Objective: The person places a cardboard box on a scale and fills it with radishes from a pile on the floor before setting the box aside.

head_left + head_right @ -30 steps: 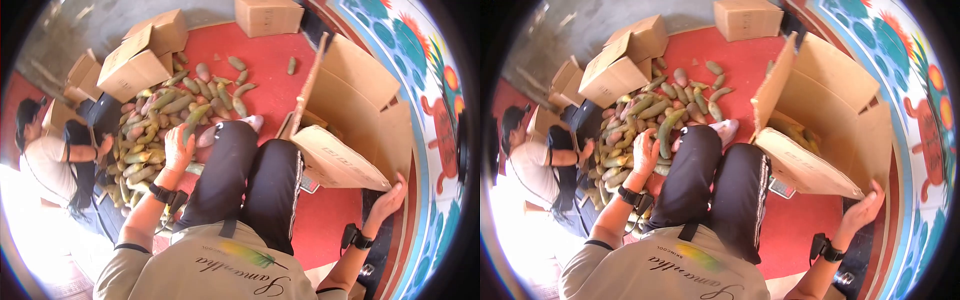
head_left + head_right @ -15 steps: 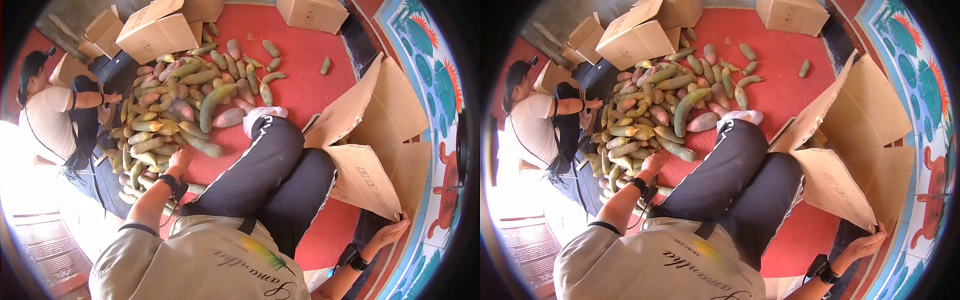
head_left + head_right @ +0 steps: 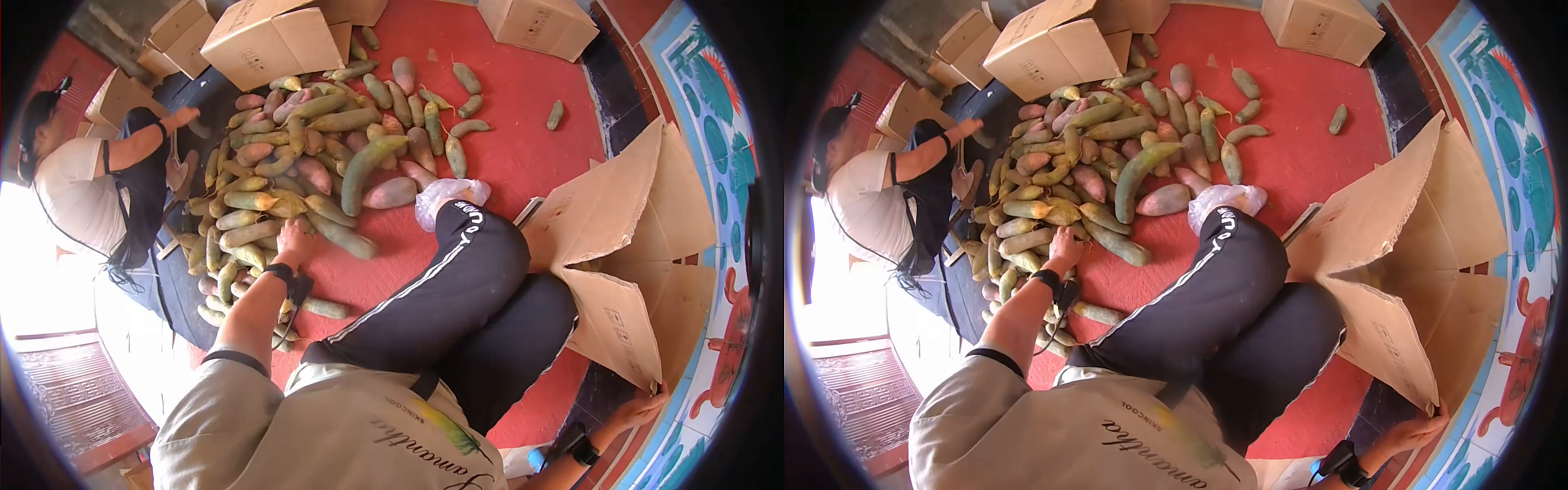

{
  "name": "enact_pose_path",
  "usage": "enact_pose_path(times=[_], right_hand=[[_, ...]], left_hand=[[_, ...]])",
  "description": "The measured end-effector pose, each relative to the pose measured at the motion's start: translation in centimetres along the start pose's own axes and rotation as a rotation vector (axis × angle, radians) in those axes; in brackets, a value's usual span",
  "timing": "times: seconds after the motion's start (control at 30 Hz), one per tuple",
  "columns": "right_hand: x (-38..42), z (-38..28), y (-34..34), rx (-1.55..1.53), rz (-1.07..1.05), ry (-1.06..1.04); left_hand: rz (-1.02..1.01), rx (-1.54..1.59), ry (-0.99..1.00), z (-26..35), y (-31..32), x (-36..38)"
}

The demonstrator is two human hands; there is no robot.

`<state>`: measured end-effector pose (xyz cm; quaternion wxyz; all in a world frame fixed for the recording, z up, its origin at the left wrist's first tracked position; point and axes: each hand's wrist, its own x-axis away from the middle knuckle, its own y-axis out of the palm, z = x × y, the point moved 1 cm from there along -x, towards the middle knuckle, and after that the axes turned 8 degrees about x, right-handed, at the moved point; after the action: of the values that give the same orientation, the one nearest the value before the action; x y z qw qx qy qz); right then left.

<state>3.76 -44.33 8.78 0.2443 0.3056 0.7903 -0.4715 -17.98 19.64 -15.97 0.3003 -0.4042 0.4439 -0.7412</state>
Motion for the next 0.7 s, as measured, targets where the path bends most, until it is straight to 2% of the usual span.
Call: enact_pose_path(times=[0.03,0.1,0.23,0.33,0.47,0.57,0.63,0.67,0.7], right_hand=[[0.1,-0.2,0.0,-0.047,0.002,0.061],[0.1,0.0,-0.2,-0.032,-0.007,0.026],[0.0,0.6,-0.3,0.035,0.012,-0.018],[0.0,0.4,-0.7,0.075,-0.015,-0.026],[0.4,0.7,-1.0,0.036,-0.027,-0.024],[0.5,-0.1,-1.1,0.036,-0.023,-0.011],[0.5,-0.2,-1.1,0.060,-0.022,-0.030],[0.6,-0.2,-1.0,0.023,-0.032,-0.010],[0.7,-0.2,-1.0,-0.014,-0.040,0.013]], left_hand=[[0.020,-0.081,0.012,0.6,-0.9,-0.2],[0.060,-0.193,0.042,0.5,-1.5,-1.4],[0.040,-0.174,-0.043,-1.5,-2.8,-5.0],[0.016,-0.136,0.011,-4.6,-2.0,-7.1],[0.038,-0.245,0.127,-5.0,-2.6,-7.6],[0.016,-0.325,0.112,-4.8,-2.6,-8.2],[0.014,-0.381,-0.015,-4.4,-2.9,-8.2],[0.018,-0.383,0.000,-5.5,-2.5,-8.3],[0.035,-0.581,0.161,-7.6,-1.6,-8.9]])
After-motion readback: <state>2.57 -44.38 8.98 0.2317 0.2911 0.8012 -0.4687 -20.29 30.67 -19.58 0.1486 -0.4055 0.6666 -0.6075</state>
